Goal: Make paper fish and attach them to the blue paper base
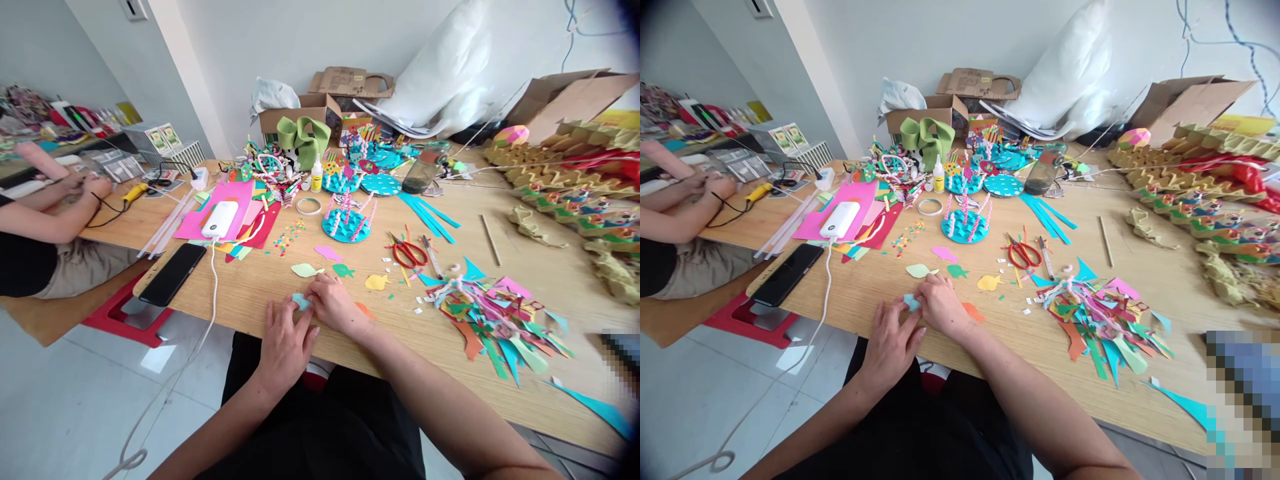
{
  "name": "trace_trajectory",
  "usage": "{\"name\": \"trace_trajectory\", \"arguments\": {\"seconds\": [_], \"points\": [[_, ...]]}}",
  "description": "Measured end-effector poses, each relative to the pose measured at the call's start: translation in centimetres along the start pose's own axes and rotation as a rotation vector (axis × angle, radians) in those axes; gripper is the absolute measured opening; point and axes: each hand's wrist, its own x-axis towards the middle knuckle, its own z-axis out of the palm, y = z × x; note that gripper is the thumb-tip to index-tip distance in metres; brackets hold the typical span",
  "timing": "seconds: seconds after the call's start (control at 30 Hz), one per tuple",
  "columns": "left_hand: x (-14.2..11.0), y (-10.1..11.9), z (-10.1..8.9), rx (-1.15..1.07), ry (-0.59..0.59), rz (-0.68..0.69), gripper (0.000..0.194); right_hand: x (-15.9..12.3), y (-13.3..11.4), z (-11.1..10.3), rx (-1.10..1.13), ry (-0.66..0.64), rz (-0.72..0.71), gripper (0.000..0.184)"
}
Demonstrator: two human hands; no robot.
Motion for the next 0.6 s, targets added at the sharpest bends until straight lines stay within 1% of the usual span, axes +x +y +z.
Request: {"name": "trace_trajectory", "arguments": {"seconds": [0.17, 0.33, 0.47, 0.53, 0.6], "points": [[0.0, -0.1, 0.1, -0.005, 0.004, -0.004, 0.039, 0.1, 0.0, 0.0, 0.013, 0.031, 0.005, 0.019], [0.0, 0.0, 0.0, -0.004, -0.003, -0.01, 0.038, 0.2, 0.1, -0.2, 0.063, 0.076, -0.008, 0.017], [0.1, 0.0, 0.0, -0.005, 0.014, -0.007, 0.037, 0.3, 0.3, -0.4, 0.105, 0.115, -0.015, 0.017], [0.0, 0.0, 0.0, -0.004, 0.023, -0.002, 0.036, 0.4, 0.4, -0.8, 0.136, 0.141, -0.013, 0.016], [0.0, 0.0, 0.0, -0.003, 0.027, 0.003, 0.036, 0.3, 0.5, -1.7, 0.183, 0.169, -0.016, 0.015]]}}
